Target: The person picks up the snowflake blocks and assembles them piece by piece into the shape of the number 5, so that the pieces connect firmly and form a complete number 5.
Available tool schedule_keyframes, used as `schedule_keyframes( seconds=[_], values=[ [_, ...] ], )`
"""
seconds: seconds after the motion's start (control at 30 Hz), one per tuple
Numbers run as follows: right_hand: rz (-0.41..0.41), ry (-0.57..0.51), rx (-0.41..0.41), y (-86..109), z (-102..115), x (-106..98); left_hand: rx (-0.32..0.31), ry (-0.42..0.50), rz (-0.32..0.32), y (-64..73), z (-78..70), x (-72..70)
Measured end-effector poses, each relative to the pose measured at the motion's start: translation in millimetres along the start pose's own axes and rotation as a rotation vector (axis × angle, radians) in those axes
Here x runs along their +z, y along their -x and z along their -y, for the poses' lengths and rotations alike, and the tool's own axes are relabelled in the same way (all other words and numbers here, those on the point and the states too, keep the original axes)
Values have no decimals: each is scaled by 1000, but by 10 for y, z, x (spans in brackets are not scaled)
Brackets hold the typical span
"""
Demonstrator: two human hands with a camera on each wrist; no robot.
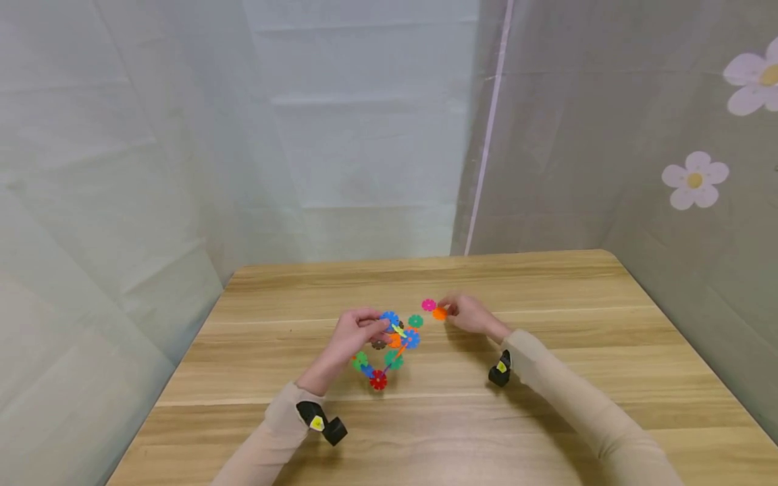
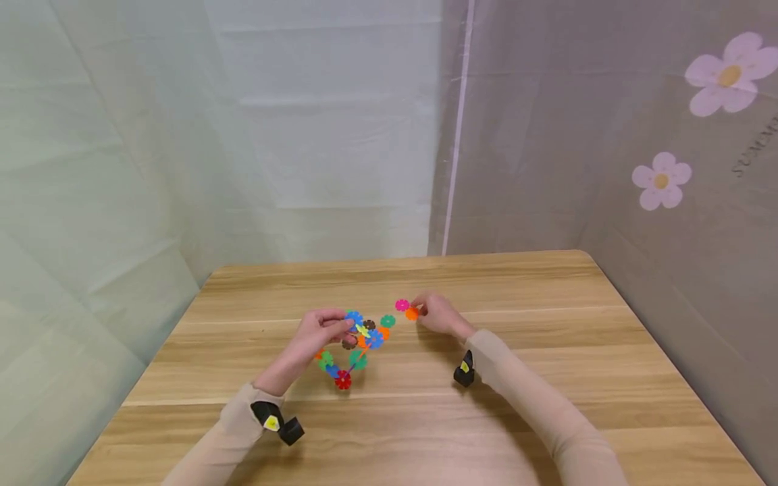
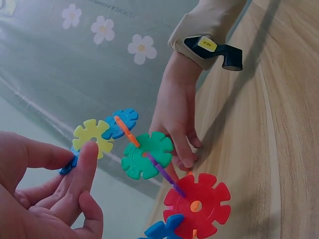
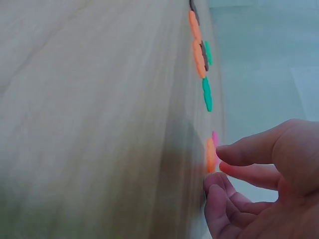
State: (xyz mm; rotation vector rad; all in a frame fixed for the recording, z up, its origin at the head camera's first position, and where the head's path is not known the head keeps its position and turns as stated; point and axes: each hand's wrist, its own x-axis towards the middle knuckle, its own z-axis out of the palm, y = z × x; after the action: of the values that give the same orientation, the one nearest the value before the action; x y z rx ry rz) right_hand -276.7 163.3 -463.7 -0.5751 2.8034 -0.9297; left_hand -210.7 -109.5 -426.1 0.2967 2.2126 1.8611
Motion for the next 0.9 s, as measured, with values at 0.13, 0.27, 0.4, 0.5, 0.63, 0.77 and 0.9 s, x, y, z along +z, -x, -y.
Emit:
schedule_keyframes(
  seconds=[0.13, 0.27, 0.4, 0.5, 0.63, 0.77, 0.9],
  values=[
    [21, 17, 4, 1, -1, 40, 5, 6, 10, 19, -8, 7],
    [-4, 28, -11, -4, -10, 91, 23, 12, 29, 41, -20, 19],
    [-40, 34, -12, -9, -9, 134, 30, 12, 39, 52, -23, 35],
    [-51, 29, 3, -13, -2, 155, 29, -5, 41, 60, -26, 50],
    [-52, 31, 21, -20, 13, 160, 29, -21, 45, 68, -38, 76],
    [-49, 26, 23, -20, 19, 156, 24, -11, 67, 69, -41, 99],
    [-40, 2, 24, -8, 21, 159, 13, 5, 75, 71, -43, 110]
  ],
)
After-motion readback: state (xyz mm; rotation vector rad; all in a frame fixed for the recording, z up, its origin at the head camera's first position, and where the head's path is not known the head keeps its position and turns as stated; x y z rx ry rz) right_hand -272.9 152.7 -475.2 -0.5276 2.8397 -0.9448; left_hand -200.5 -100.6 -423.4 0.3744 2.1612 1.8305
